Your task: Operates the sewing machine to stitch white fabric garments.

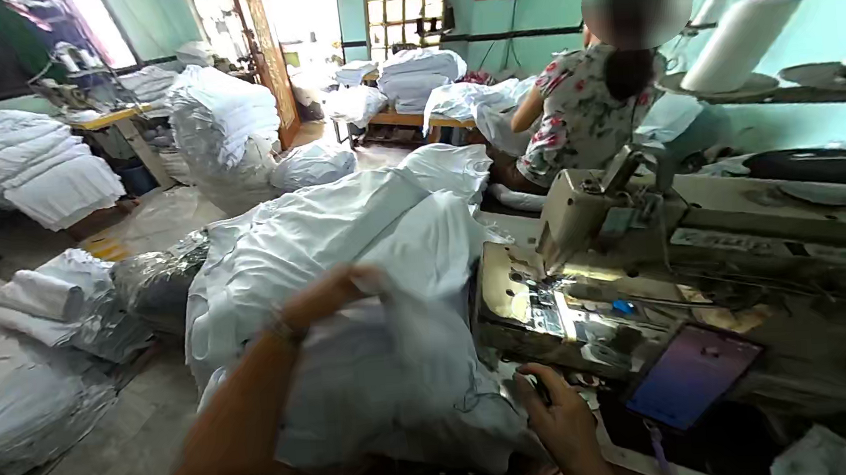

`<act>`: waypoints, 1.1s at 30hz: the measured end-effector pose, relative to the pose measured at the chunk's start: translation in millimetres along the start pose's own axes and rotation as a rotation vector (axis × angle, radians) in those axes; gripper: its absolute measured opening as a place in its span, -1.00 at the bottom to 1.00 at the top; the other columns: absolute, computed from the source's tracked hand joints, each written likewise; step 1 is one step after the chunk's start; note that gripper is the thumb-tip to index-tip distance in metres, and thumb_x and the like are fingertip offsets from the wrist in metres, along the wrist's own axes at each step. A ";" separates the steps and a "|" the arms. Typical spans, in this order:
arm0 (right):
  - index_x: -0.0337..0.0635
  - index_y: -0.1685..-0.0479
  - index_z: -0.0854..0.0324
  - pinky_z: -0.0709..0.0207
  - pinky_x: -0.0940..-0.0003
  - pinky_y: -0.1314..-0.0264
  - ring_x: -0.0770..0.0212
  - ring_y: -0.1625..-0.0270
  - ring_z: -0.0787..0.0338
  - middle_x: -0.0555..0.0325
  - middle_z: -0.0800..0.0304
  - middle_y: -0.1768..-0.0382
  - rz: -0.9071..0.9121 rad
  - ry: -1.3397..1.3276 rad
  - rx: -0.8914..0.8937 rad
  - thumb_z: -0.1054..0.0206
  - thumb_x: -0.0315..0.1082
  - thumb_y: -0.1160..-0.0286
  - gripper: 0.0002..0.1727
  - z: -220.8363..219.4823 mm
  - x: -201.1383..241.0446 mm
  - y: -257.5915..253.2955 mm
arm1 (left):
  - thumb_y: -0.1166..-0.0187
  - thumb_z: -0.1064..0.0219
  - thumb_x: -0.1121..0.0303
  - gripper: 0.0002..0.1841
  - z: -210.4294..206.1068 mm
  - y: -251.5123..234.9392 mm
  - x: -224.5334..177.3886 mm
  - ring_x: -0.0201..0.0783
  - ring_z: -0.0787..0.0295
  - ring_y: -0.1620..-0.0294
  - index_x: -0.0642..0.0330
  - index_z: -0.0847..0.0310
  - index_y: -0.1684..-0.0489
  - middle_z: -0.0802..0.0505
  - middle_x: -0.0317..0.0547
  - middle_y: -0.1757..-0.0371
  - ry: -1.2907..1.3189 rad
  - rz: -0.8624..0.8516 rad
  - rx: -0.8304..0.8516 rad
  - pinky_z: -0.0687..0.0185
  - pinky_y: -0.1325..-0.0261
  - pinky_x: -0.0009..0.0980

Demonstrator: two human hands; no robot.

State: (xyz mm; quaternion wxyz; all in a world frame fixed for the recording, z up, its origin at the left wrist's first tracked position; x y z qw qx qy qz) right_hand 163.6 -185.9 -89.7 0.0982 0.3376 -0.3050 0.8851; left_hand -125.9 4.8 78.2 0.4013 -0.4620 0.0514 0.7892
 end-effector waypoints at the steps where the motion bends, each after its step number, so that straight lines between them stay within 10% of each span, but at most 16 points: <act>1: -0.22 0.09 -0.81 -0.70 0.11 0.27 0.16 0.34 -0.79 0.02 -0.85 0.26 0.026 0.018 -0.011 -0.17 -0.01 -0.64 -0.55 0.2 0.2 3.4 | -0.65 -0.30 0.50 -0.77 79.8 12.5 15.0 -0.27 -0.75 -0.14 0.47 -0.67 -0.12 -0.83 0.07 -0.08 -0.033 0.134 -0.400 -0.63 -0.35 -0.27; 4: -0.24 0.12 -0.80 -0.72 0.18 0.19 0.18 0.28 -0.82 0.03 -0.84 0.27 0.081 0.023 -0.046 -0.04 -0.12 -0.68 -0.55 -0.7 2.9 5.0 | -0.66 -0.34 0.20 -0.39 249.7 101.4 24.7 -0.35 -0.62 -0.42 0.44 -0.35 -0.59 -0.66 0.09 -0.47 -0.156 0.086 -1.318 -0.53 -0.50 -0.40; 7: -0.25 0.08 -0.80 -0.73 0.19 0.14 0.17 0.23 -0.84 0.01 -0.85 0.24 0.083 0.025 -0.079 0.00 -0.12 -0.70 -0.52 -0.7 2.5 5.1 | -0.73 -0.24 0.16 -0.23 242.1 157.6 -11.9 -0.25 -0.26 -0.77 0.34 0.05 -0.83 -0.29 0.09 -0.80 -0.260 0.003 -1.453 -0.23 -0.76 -0.35; 11: -0.24 0.10 -0.80 -0.73 0.24 0.11 0.20 0.23 -0.83 0.04 -0.85 0.24 0.070 -0.015 -0.066 0.01 -0.16 -0.72 -0.54 -5.5 5.0 3.2 | -0.71 -0.24 0.34 -0.51 102.2 105.8 1.9 0.08 -0.56 -0.55 0.52 -0.39 -0.51 -0.57 0.37 -0.56 -0.484 0.075 -0.903 -0.49 -0.57 -0.06; 13: -0.22 0.04 -0.81 -0.76 0.09 0.11 0.12 0.23 -0.85 0.03 -0.87 0.23 0.027 -0.007 0.053 -0.10 -0.13 -0.69 -0.58 -15.5 10.8 2.1 | -0.62 -0.34 0.29 -0.67 12.4 66.3 16.5 0.03 -0.63 -0.51 0.30 -0.75 -0.20 -0.73 0.17 -0.43 -0.585 -0.036 -0.552 -0.53 -0.57 -0.06; 16: -0.18 -0.22 -0.77 -0.73 -0.25 0.03 -0.09 0.13 -0.88 -0.07 -0.89 0.11 -0.112 0.073 0.364 -0.38 0.20 -0.51 -0.38 -36.6 18.6 6.7 | -0.60 -0.38 0.08 -0.69 -86.2 23.0 31.1 0.04 -0.42 -0.71 -0.06 -0.80 -0.17 -0.66 -0.02 -0.58 -0.666 -0.090 -0.133 -0.24 -0.72 0.16; 19: -0.14 -0.41 -0.68 -0.67 -0.34 -0.11 -0.17 0.03 -0.90 -0.12 -0.92 0.07 -0.208 0.122 0.624 -0.49 0.17 -0.43 -0.31 -53.5 25.1 13.0 | -0.63 -0.27 -0.14 -0.43 -127.9 -15.7 60.6 0.26 0.05 -0.89 -0.25 -0.53 -0.61 -0.31 0.04 -0.84 -0.769 0.068 0.217 0.33 -0.75 0.50; 24: -0.24 -0.14 -0.80 -0.75 -0.06 -0.03 0.06 0.15 -0.90 0.00 -0.92 0.17 -0.032 -0.094 0.476 -0.39 -0.28 -0.49 -0.67 -50.2 58.5 -10.2 | -0.57 -0.32 -0.17 -0.27 -122.8 -74.8 99.4 0.42 0.38 -0.91 -0.45 -0.25 -0.81 -0.15 -0.12 -0.92 -0.788 0.261 0.323 0.57 -0.52 0.79; 33: -0.22 -0.02 -0.83 -0.80 0.07 0.11 0.13 0.17 -0.91 0.06 -0.92 0.14 0.351 0.042 0.096 -0.32 -0.24 -0.49 -0.69 -22.3 135.5 -84.6 | -0.28 -0.56 -0.18 -0.08 -83.0 -121.0 141.6 0.44 0.36 -0.90 -0.37 -0.30 -0.79 -0.16 -0.36 -0.92 -0.687 0.438 0.193 0.39 -0.44 0.85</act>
Point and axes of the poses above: each hand's wrist, its own y-axis away from the middle knuckle, its own z-axis out of the back of the hand, x = y × z, the point moved 10 cm from there along -y, towards the middle knuckle
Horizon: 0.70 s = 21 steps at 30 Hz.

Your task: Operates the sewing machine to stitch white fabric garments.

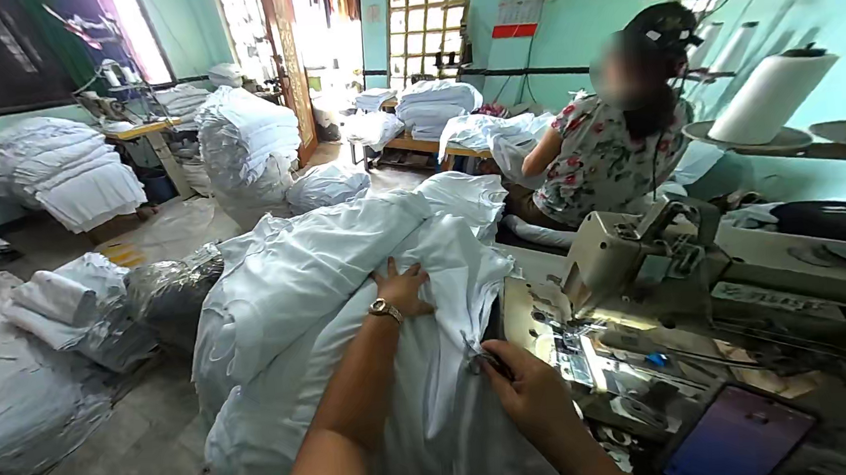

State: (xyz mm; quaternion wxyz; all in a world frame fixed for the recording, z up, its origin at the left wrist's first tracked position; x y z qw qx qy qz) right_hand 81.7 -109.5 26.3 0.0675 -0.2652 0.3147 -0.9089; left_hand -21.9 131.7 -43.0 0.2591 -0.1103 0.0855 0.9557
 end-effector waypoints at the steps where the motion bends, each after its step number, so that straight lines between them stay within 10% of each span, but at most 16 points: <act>1: -0.23 -0.04 -0.83 -0.80 0.04 0.12 0.11 0.18 -0.92 0.05 -0.92 0.15 -0.011 0.021 -0.014 -0.32 -0.21 -0.50 -0.67 0.5 -5.1 9.6 | -0.28 -0.56 -0.17 -0.09 -0.5 3.0 -2.5 0.45 0.35 -0.89 -0.34 -0.32 -0.79 -0.16 -0.32 -0.92 -0.002 -0.012 -0.022 0.41 -0.45 0.85; 11: -0.24 0.15 -0.80 -0.72 -0.07 0.38 -0.02 0.38 -0.86 -0.03 -0.83 0.38 -0.133 0.149 -0.008 -0.37 -0.21 -0.50 -0.74 13.1 -34.7 71.2 | -0.62 -0.26 -0.14 -0.27 -17.7 40.0 -30.7 0.32 0.23 -0.92 -0.16 -0.29 -0.81 -0.25 -0.03 -0.88 -0.084 -0.067 -0.054 0.51 -0.62 0.70; 15: -0.15 0.20 -0.73 -0.58 0.61 0.37 0.56 0.45 -0.65 0.35 -0.73 0.46 -0.278 -0.393 0.062 -0.36 -0.17 -0.55 -0.78 19.7 -46.2 64.3 | -0.71 -0.22 -0.01 -0.48 -16.3 64.1 -48.6 0.16 -0.21 -0.82 -0.05 -0.55 -0.59 -0.57 0.01 -0.67 0.018 -0.192 -0.128 0.28 -0.73 0.55; 18: -0.16 0.15 -0.79 -0.72 0.01 0.23 0.14 0.35 -0.82 0.11 -0.83 0.41 -0.351 -0.116 0.258 -0.37 -0.11 -0.56 -0.72 8.0 -76.6 77.8 | -0.72 -0.24 0.21 -0.65 -5.8 96.9 -70.7 0.00 -0.73 -0.37 0.15 -0.70 -0.33 -0.81 0.06 -0.27 0.231 -0.322 -0.228 -0.53 -0.50 0.06; 21: -0.23 0.07 -0.81 -0.65 -0.40 0.04 -0.20 0.16 -0.89 -0.13 -0.88 0.28 -0.400 0.055 0.323 -0.39 -0.16 -0.60 -0.71 1.5 -90.0 89.4 | -0.68 -0.26 0.37 -0.76 -18.5 146.7 -115.8 -0.12 -0.84 0.07 0.18 -0.77 -0.15 -0.85 0.03 0.00 0.437 -0.575 -0.253 -0.78 -0.08 -0.17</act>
Point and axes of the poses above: each hand's wrist, its own y-axis away from the middle knuckle, its own z-axis out of the back of the hand, x = y × z, the point moved 10 cm from there along -y, towards the middle knuckle
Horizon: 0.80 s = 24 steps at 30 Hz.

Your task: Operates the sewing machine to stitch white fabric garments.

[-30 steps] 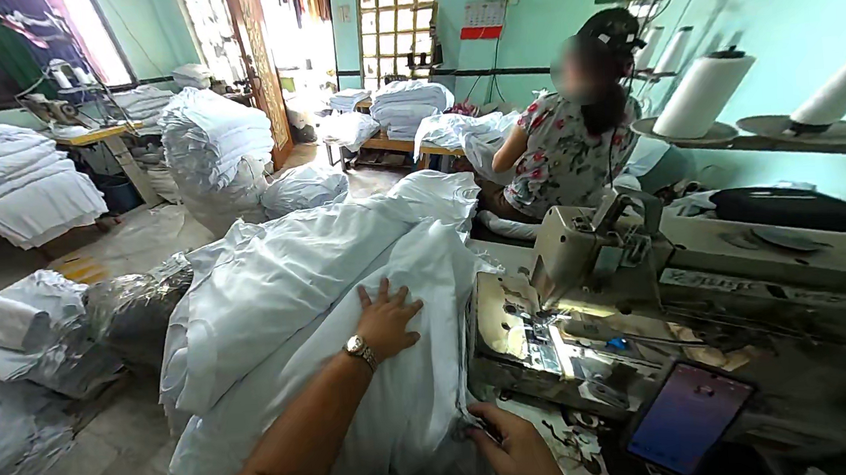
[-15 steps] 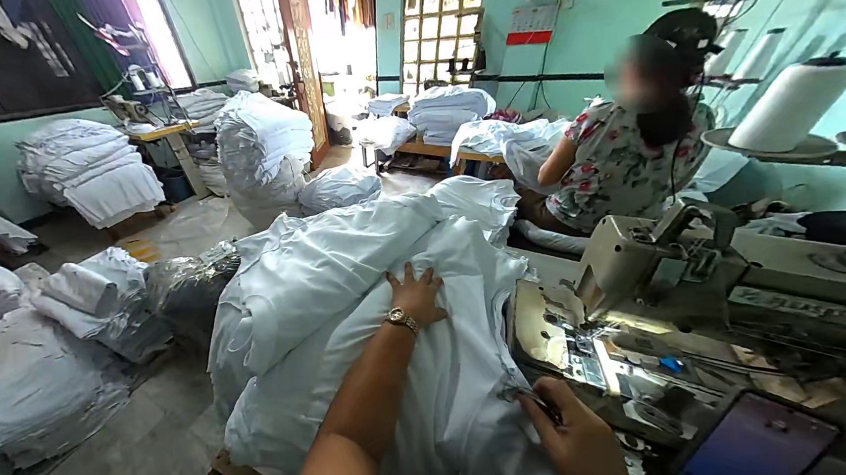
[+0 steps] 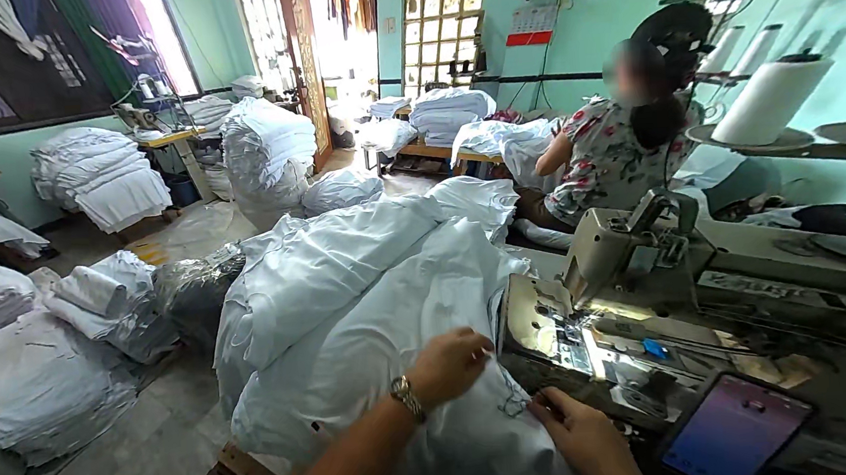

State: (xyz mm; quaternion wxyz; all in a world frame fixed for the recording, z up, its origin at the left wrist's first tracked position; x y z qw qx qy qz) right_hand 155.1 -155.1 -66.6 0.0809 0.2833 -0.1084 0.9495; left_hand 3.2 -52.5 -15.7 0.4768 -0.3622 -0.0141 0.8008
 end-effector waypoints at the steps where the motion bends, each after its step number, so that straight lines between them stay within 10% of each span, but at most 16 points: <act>1: -0.24 0.11 -0.81 -0.68 -0.32 0.05 -0.15 0.16 -0.88 -0.11 -0.87 0.28 0.037 0.003 -0.073 -0.39 -0.19 -0.59 -0.74 5.3 4.9 2.3 | -0.66 -0.28 0.42 -0.75 -18.6 8.0 -13.2 -0.10 -0.84 0.05 0.18 -0.77 -0.18 -0.83 0.06 -0.08 0.049 -0.062 0.072 -0.80 -0.07 -0.16; 7: -0.30 0.19 -0.79 -0.71 -0.06 0.14 -0.04 0.22 -0.83 -0.07 -0.80 0.30 0.171 -0.056 -0.278 -0.32 -0.21 -0.61 -0.70 38.7 27.0 16.1 | -0.70 -0.26 0.36 -0.81 -64.4 20.0 -9.9 -0.06 -0.79 -0.12 0.21 -0.79 0.06 -0.73 0.08 -0.28 0.016 -0.099 0.241 -0.76 -0.16 -0.13; 11: -0.28 -0.05 -0.82 -0.73 -0.18 -0.02 -0.08 0.14 -0.88 -0.10 -0.89 0.22 0.090 -0.086 -0.011 -0.34 -0.11 -0.63 -0.62 8.0 18.2 19.4 | -0.68 -0.31 0.37 -0.76 -67.7 18.8 -20.8 -0.04 -0.82 -0.20 0.19 -0.74 -0.20 -0.71 0.05 -0.41 -0.009 -0.142 0.187 -0.79 -0.18 -0.08; 15: -0.24 0.05 -0.79 -0.64 -0.30 -0.04 -0.15 0.15 -0.85 -0.12 -0.87 0.27 -0.149 -0.040 0.277 -0.46 -0.13 -0.51 -0.67 -24.3 -10.7 19.3 | -0.70 -0.26 0.35 -0.78 -83.0 14.6 -18.4 0.00 -0.79 -0.13 0.17 -0.80 -0.08 -0.78 0.09 -0.18 -0.066 -0.138 0.276 -0.75 -0.16 -0.04; 20: -0.23 -0.15 -0.76 -0.63 -0.26 -0.24 -0.13 -0.08 -0.84 -0.12 -0.85 0.02 -0.104 -0.072 0.172 -0.40 -0.10 -0.59 -0.61 -11.2 -13.3 15.8 | -0.69 -0.26 0.38 -0.82 -75.6 10.0 -25.5 -0.03 -0.81 0.00 0.23 -0.78 0.13 -0.78 0.08 -0.06 -0.043 -0.171 0.245 -0.77 -0.02 -0.07; 24: -0.16 0.11 -0.82 -0.68 -0.10 0.05 0.07 0.22 -0.82 0.05 -0.85 0.29 -0.048 -0.172 0.080 -0.44 -0.11 -0.51 -0.71 -7.7 -11.8 20.2 | -0.66 -0.26 0.43 -0.85 -59.2 8.7 -33.4 -0.12 -0.80 0.01 0.25 -0.76 0.20 -0.78 0.03 -0.04 0.075 -0.212 0.125 -0.77 -0.04 -0.18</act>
Point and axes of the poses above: each hand's wrist, its own y-axis away from the middle knuckle, its own z-axis out of the back of the hand, x = y × z, the point moved 10 cm from there along -y, towards the middle knuckle
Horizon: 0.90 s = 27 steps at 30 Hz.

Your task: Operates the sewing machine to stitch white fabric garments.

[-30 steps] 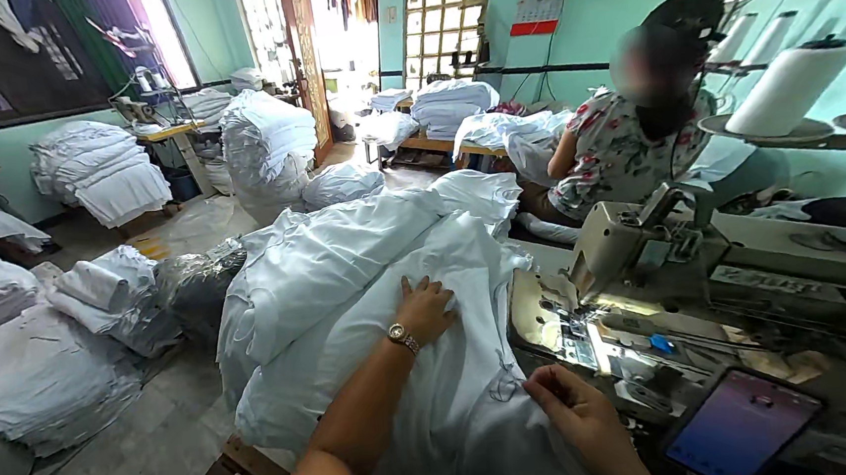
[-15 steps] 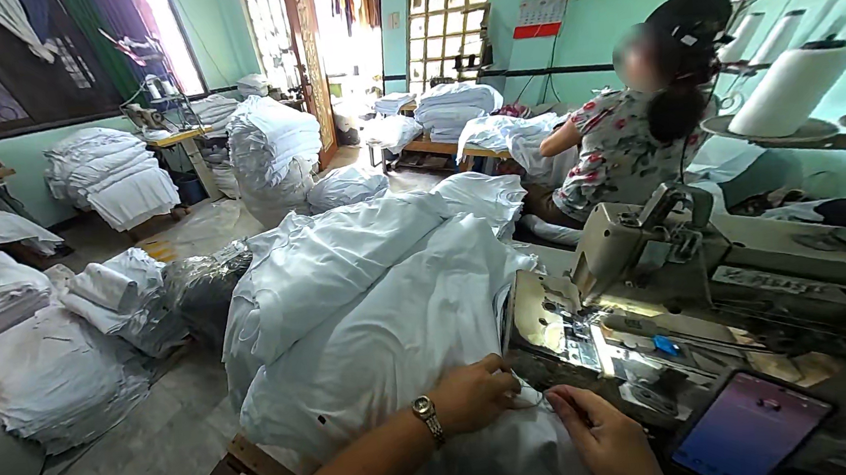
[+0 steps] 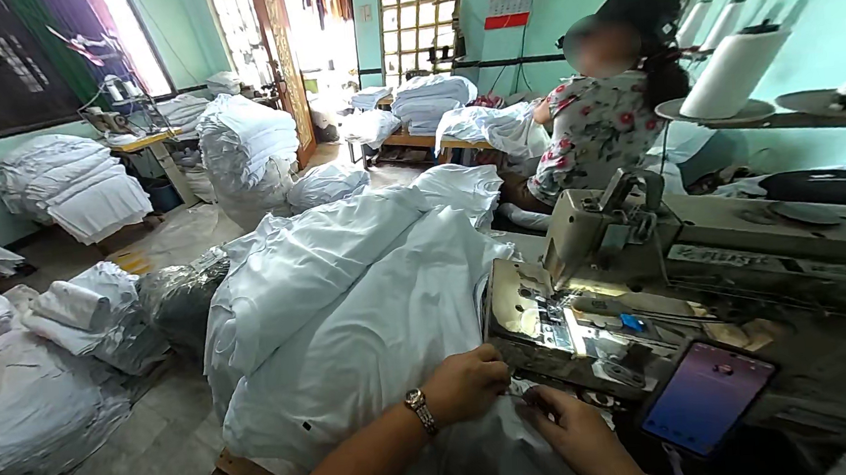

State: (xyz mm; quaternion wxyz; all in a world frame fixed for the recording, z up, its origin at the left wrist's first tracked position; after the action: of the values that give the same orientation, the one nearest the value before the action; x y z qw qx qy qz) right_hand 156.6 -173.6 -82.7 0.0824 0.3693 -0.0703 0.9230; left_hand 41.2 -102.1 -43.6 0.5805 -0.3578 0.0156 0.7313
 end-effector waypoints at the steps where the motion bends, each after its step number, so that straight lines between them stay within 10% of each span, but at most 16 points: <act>1: -0.13 0.16 -0.84 -0.70 -0.02 0.08 0.13 0.22 -0.81 0.10 -0.84 0.29 0.062 -0.004 -0.082 -0.44 -0.11 -0.49 -0.73 9.5 8.8 3.0 | -0.66 -0.25 0.46 -0.86 4.1 -0.8 -2.4 -0.13 -0.80 0.00 0.26 -0.75 0.19 -0.79 0.03 -0.05 0.041 -0.013 -0.032 -0.77 -0.05 -0.19; 5: -0.08 0.24 -0.84 -0.69 0.33 0.18 0.35 0.24 -0.76 0.25 -0.80 0.29 0.222 -0.033 -0.287 -0.38 -0.04 -0.50 -0.69 48.2 39.2 10.2 | -0.70 -0.17 0.55 -0.81 21.0 -10.3 -18.2 -0.12 -0.82 -0.18 0.35 -0.68 -0.08 -0.82 0.09 -0.17 0.202 -0.063 -0.106 -0.73 -0.30 -0.19; 9: -0.07 0.18 -0.74 -0.57 0.66 0.37 0.60 0.45 -0.66 0.45 -0.75 0.46 0.171 -0.531 -0.158 -0.41 -0.20 -0.52 -0.85 60.4 41.6 1.1 | -0.72 -0.10 0.59 -0.76 54.8 -17.6 -35.3 -0.33 -0.79 0.02 0.40 -0.62 -0.19 -0.84 0.05 -0.13 0.416 -0.113 -0.287 -0.71 -0.14 -0.40; 11: -0.06 0.18 -0.78 -0.63 0.60 0.33 0.57 0.44 -0.70 0.42 -0.78 0.46 0.127 -0.425 -0.107 -0.38 -0.26 -0.47 -0.87 52.2 24.6 -6.2 | -0.73 -0.10 0.59 -0.77 51.1 -16.4 -25.3 -0.38 -0.76 0.06 0.39 -0.59 -0.19 -0.83 0.02 -0.14 0.424 -0.084 -0.286 -0.70 -0.08 -0.44; 15: -0.23 0.17 -0.80 -0.68 -0.21 0.09 -0.04 0.26 -0.84 -0.05 -0.84 0.37 -0.014 0.100 -0.065 -0.38 -0.27 -0.56 -0.79 29.3 -12.1 -7.7 | -0.75 -0.17 0.37 -0.77 -24.0 -1.8 20.0 -0.09 -0.85 -0.11 0.23 -0.70 -0.12 -0.84 0.01 -0.14 -0.024 0.134 0.108 -0.77 -0.21 -0.06; 22: -0.06 -0.15 -0.81 -0.73 0.43 0.08 0.40 0.10 -0.83 0.19 -0.88 -0.03 0.203 -0.147 -0.338 -0.07 -0.22 -0.73 -0.63 56.5 18.3 7.8 | -0.63 -0.28 0.55 -0.90 10.8 -11.4 -13.0 -0.17 -0.80 -0.14 0.39 -0.70 0.10 -0.81 0.11 -0.16 0.281 -0.063 -0.109 -0.72 -0.26 -0.30; 25: -0.02 -0.25 -0.79 -0.75 0.29 -0.06 0.39 0.05 -0.85 0.24 -0.91 0.02 0.171 -0.171 -0.180 -0.18 0.01 -0.71 -0.56 34.8 14.1 2.1 | -0.62 -0.28 0.57 -0.91 15.6 -8.6 -16.3 -0.19 -0.78 -0.14 0.40 -0.69 0.15 -0.79 0.13 -0.20 0.313 -0.083 -0.131 -0.71 -0.23 -0.34; 27: -0.12 0.09 -0.84 -0.71 0.14 0.09 0.26 0.24 -0.80 0.16 -0.84 0.31 0.120 -0.127 -0.111 -0.31 0.03 -0.55 -0.60 21.2 5.7 0.0 | -0.68 -0.21 0.56 -0.87 16.7 -5.8 -17.6 -0.19 -0.80 -0.11 0.40 -0.66 0.02 -0.78 0.13 -0.25 0.301 -0.060 -0.122 -0.73 -0.21 -0.32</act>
State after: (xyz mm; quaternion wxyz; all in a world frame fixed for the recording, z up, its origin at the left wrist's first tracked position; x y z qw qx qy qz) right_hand 166.7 -177.1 -63.6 0.0425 0.4172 -0.1484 0.8956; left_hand 39.1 -107.7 -19.4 0.5702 -0.4984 0.0474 0.6513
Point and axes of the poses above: each hand's wrist, its own y-axis away from the middle knuckle, its own z-axis out of the back of the hand, x = y × z, the point moved 10 cm from there along -y, towards the middle knuckle
